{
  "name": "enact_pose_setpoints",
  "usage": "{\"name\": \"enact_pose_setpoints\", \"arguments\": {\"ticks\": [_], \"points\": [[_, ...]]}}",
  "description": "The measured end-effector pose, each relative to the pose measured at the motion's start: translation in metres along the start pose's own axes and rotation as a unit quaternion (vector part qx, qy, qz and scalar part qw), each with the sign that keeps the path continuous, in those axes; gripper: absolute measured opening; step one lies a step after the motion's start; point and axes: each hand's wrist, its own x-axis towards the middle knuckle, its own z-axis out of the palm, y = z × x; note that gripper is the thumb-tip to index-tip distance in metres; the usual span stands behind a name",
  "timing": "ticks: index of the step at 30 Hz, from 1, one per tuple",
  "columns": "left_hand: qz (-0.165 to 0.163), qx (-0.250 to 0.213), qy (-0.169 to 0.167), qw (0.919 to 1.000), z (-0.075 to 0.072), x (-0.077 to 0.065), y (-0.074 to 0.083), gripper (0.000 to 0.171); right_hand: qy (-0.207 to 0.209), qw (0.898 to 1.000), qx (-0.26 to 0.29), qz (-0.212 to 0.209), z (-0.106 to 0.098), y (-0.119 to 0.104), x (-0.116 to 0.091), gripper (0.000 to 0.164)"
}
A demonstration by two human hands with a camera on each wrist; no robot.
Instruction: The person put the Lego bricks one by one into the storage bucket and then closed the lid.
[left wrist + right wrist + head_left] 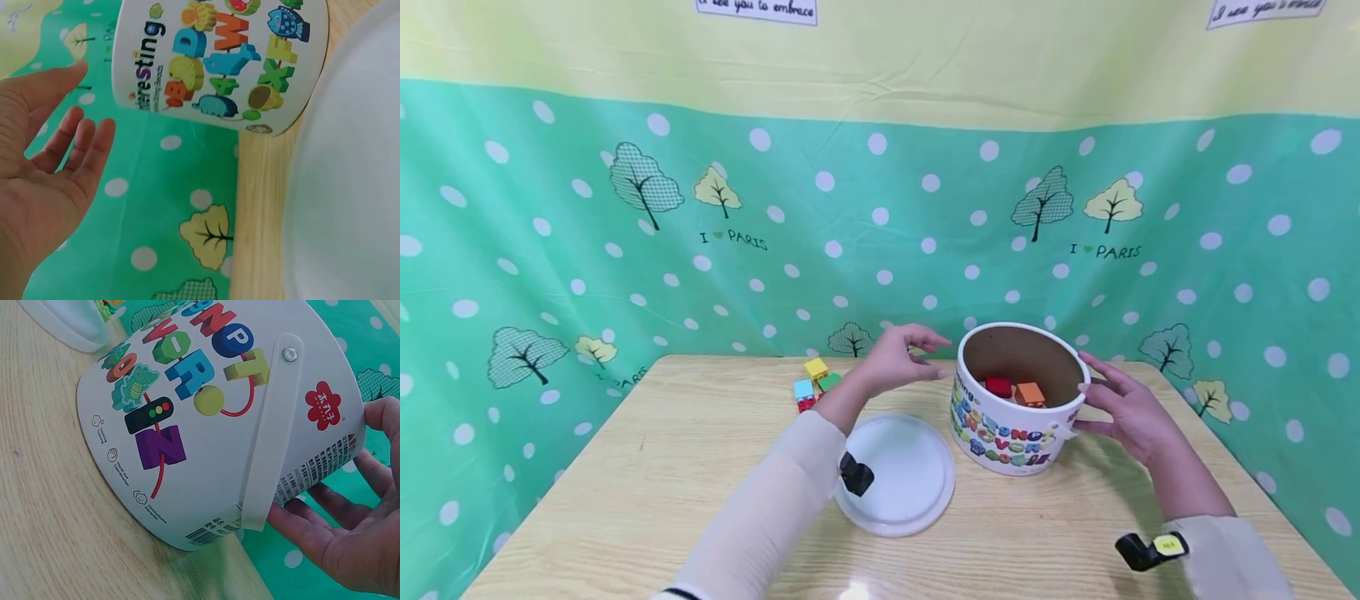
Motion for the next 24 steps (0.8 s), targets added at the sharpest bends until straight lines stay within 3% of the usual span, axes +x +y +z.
{"name": "enact_pose_setpoints", "arguments": {"ticks": [6,12,19,24], "points": [[0.006,0.000,0.018,0.9998,-0.013,-0.017,-0.011,0.039,-0.001,1.000,-0.005,0.000,0.001,-0.001,0.000,0.070],[-0.026,0.000,0.047,0.9985,-0.024,-0.038,-0.024,0.038,0.001,1.000,-0.010,-0.002,0.001,-0.001,0.000,0.069],[-0.031,0.004,0.078,0.9965,-0.039,-0.057,-0.040,0.040,0.000,1.000,0.002,-0.003,-0.002,-0.002,0.001,0.069],[-0.051,-0.011,0.104,0.9932,-0.050,-0.073,-0.050,0.038,-0.005,1.000,0.015,-0.006,-0.002,0.000,0.000,0.069]]}}
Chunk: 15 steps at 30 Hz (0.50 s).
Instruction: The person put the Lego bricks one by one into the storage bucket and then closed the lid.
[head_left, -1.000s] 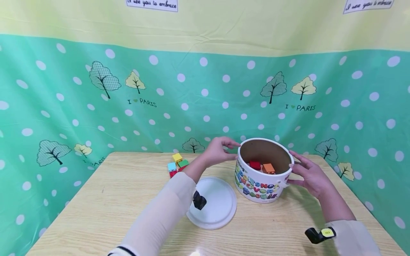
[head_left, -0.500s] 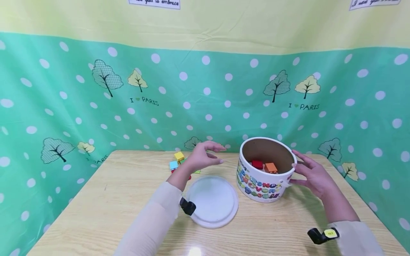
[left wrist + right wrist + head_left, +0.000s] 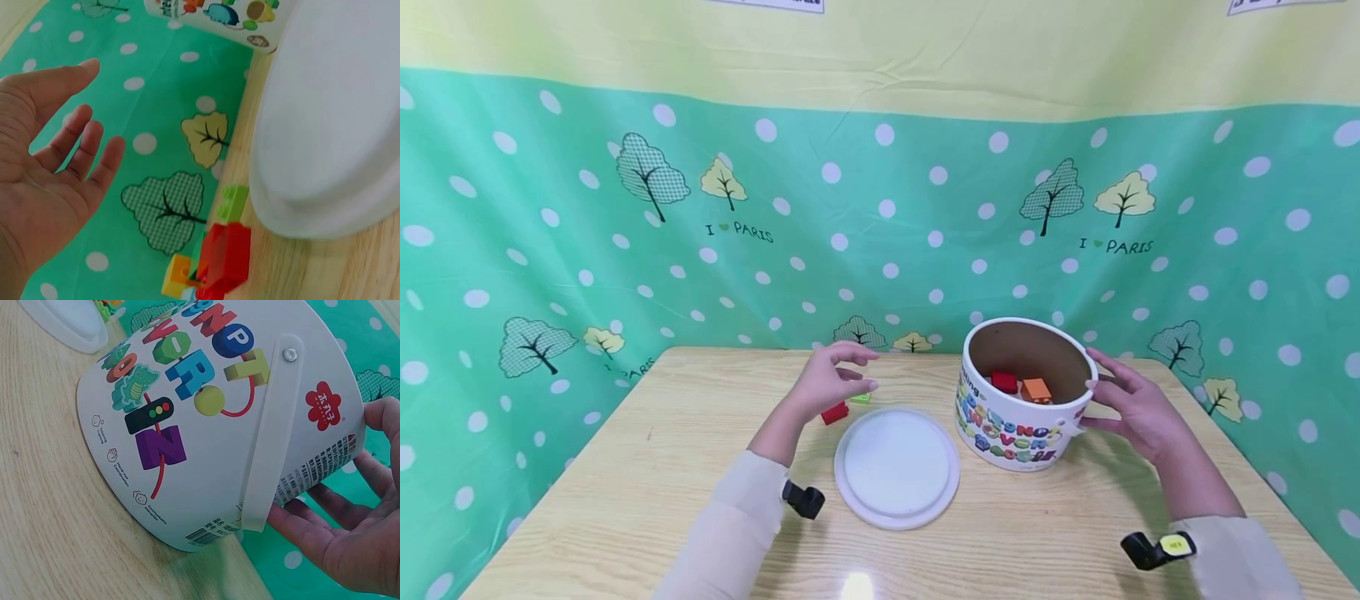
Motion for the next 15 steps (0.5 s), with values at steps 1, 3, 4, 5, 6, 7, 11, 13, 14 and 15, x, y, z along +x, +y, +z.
{"name": "enact_pose_setpoints", "arguments": {"ticks": [1,3,4,5,6,7,11,13,14,15], "points": [[-0.006,-0.002,0.004,1.0000,-0.003,-0.002,-0.002,0.038,0.000,1.000,0.001,0.001,0.000,0.000,0.000,0.070],[-0.016,-0.007,0.012,0.9998,-0.009,-0.006,-0.006,0.038,-0.001,1.000,0.001,0.000,0.001,0.000,-0.001,0.070],[-0.019,-0.011,0.015,0.9997,-0.011,-0.008,-0.007,0.038,-0.001,1.000,-0.003,-0.001,0.001,0.000,-0.001,0.070],[-0.021,-0.012,0.019,0.9995,-0.014,-0.009,-0.009,0.038,-0.001,1.000,-0.002,0.000,0.001,0.000,-0.001,0.069],[-0.024,-0.015,0.022,0.9994,-0.017,-0.011,-0.011,0.038,0.000,1.000,-0.003,0.000,0.001,0.000,-0.001,0.069],[-0.026,-0.018,0.024,0.9992,-0.020,-0.013,-0.012,0.038,0.000,1.000,-0.003,0.000,0.001,-0.001,-0.001,0.068],[-0.036,-0.026,0.035,0.9984,-0.029,-0.020,-0.019,0.040,0.004,1.000,-0.006,0.003,0.002,-0.001,-0.001,0.067],[-0.046,-0.026,0.040,0.9978,-0.033,-0.023,-0.021,0.041,0.004,1.000,-0.010,0.001,0.002,-0.001,-0.001,0.067],[-0.049,-0.025,0.044,0.9975,-0.035,-0.025,-0.022,0.041,0.004,1.000,-0.011,0.000,0.002,-0.001,-0.001,0.067],[-0.052,-0.026,0.048,0.9972,-0.036,-0.027,-0.023,0.040,0.004,1.000,-0.011,-0.002,0.002,-0.002,-0.001,0.067]]}}
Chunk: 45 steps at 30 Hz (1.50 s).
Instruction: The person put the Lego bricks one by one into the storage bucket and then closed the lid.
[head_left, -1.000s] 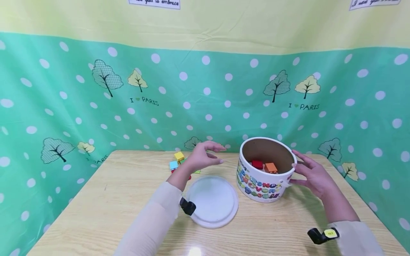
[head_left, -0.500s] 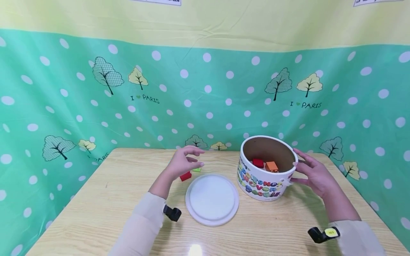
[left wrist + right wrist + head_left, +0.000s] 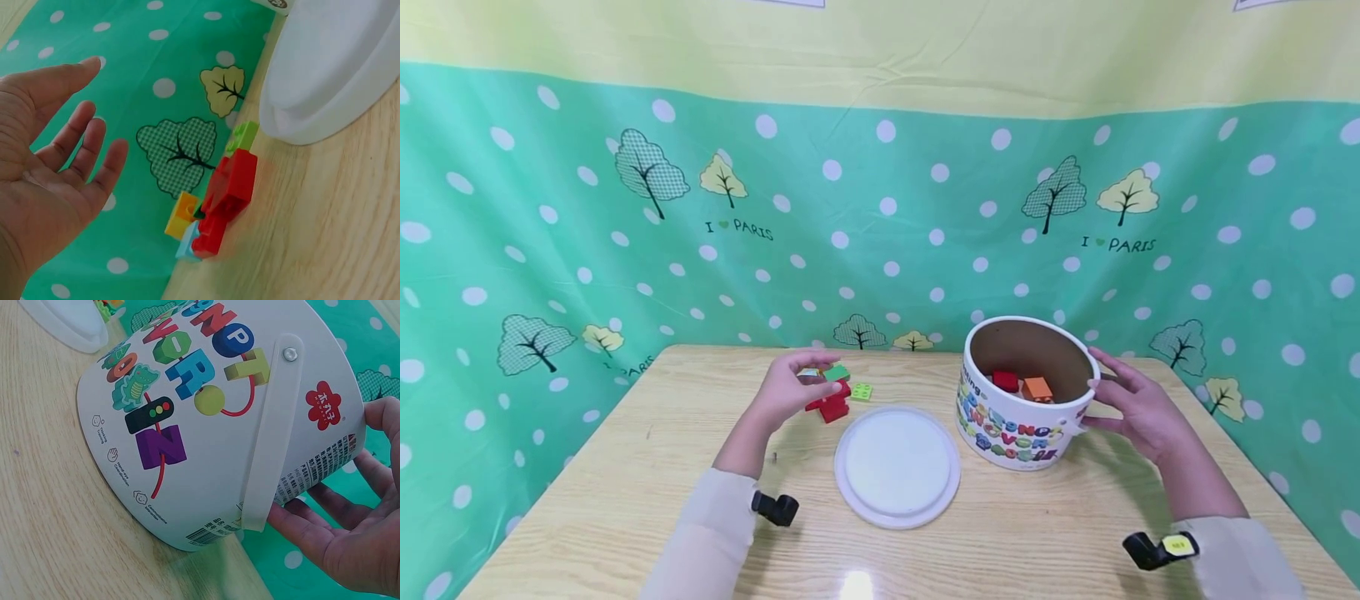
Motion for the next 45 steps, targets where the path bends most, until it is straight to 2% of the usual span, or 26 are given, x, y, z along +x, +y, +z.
{"name": "enact_pose_setpoints", "arguments": {"ticks": [9,18,34,45], "points": [[-0.038,-0.002,0.011,0.9992,-0.004,-0.008,-0.020,0.042,-0.004,1.000,0.011,-0.001,0.000,-0.001,0.000,0.067],[-0.087,0.061,0.016,0.9942,0.005,-0.011,-0.044,0.040,-0.002,1.000,0.020,0.001,-0.001,0.000,0.000,0.067],[-0.088,0.153,0.021,0.9841,0.010,-0.006,-0.061,0.038,-0.001,1.000,0.015,-0.001,0.001,0.001,0.001,0.069],[-0.068,0.183,0.029,0.9803,0.014,-0.007,-0.058,0.035,0.001,1.000,0.013,0.002,0.000,0.001,0.000,0.069]]}}
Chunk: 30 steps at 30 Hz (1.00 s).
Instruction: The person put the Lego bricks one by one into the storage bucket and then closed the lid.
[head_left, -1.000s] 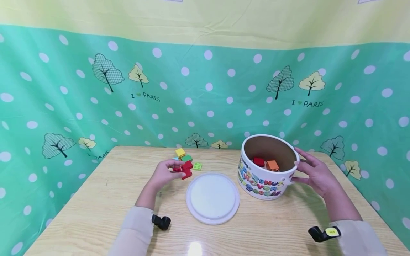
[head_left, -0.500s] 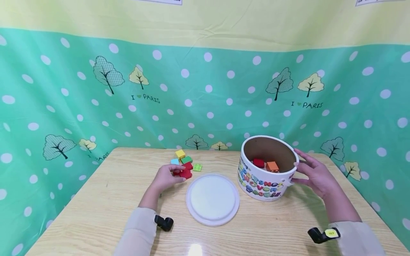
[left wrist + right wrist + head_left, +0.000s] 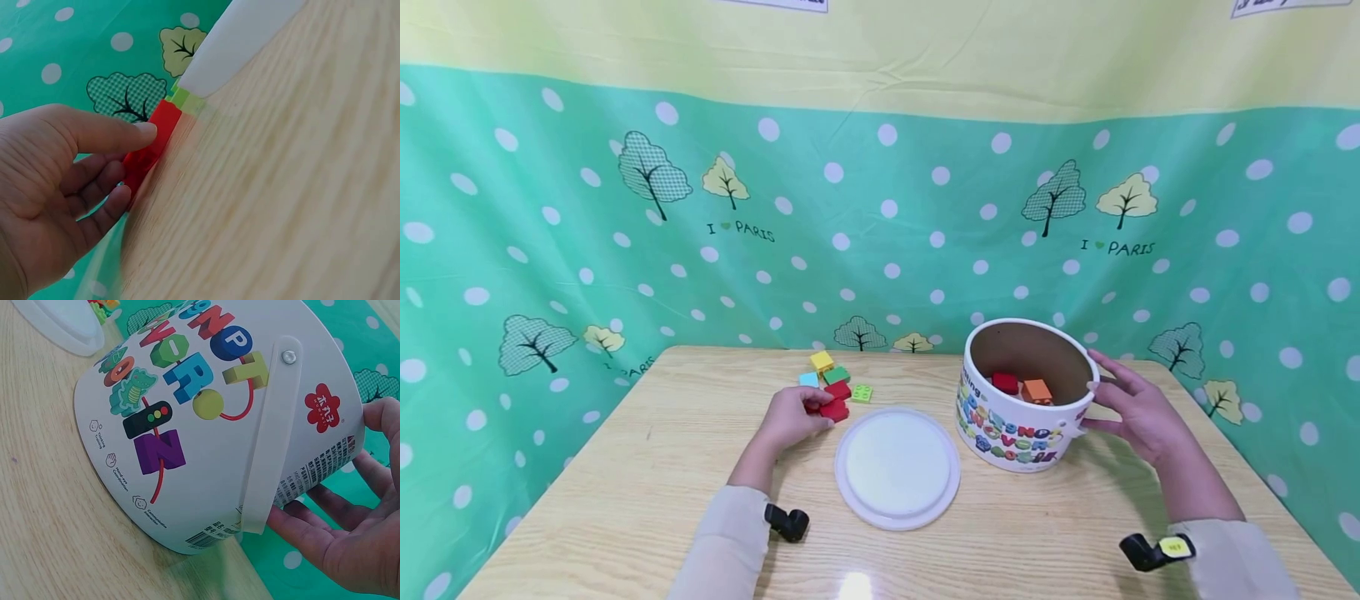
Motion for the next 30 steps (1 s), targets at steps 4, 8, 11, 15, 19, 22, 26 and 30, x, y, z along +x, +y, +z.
{"name": "enact_pose_setpoints", "arguments": {"ticks": [4,8,11,15,19,22,26,30], "points": [[-0.004,-0.010,-0.008,0.9999,0.001,0.000,0.001,0.035,0.000,1.000,0.009,-0.003,-0.002,0.001,-0.001,0.068],[-0.006,-0.026,-0.013,0.9996,0.002,0.000,0.005,0.036,0.004,1.000,0.009,-0.003,-0.002,0.001,-0.001,0.068],[-0.008,-0.042,-0.017,0.9989,0.002,-0.001,0.008,0.036,0.003,1.000,0.002,-0.004,-0.002,0.001,-0.001,0.068],[-0.009,-0.061,-0.025,0.9978,0.002,-0.002,0.014,0.036,0.003,1.000,-0.004,-0.006,-0.002,0.000,-0.002,0.067],[-0.007,-0.069,-0.029,0.9972,0.000,-0.004,0.019,0.038,0.005,1.000,-0.007,-0.006,-0.001,0.000,-0.001,0.066],[-0.003,-0.075,-0.029,0.9968,0.000,-0.004,0.020,0.040,0.007,1.000,-0.012,-0.003,0.000,0.000,-0.001,0.066],[0.007,-0.075,-0.026,0.9968,0.001,-0.004,0.021,0.044,0.006,1.000,-0.023,-0.003,0.001,0.000,-0.001,0.066],[0.029,-0.064,-0.027,0.9972,0.002,-0.006,0.027,0.044,0.010,0.999,-0.030,0.000,0.003,0.000,-0.001,0.067]]}}
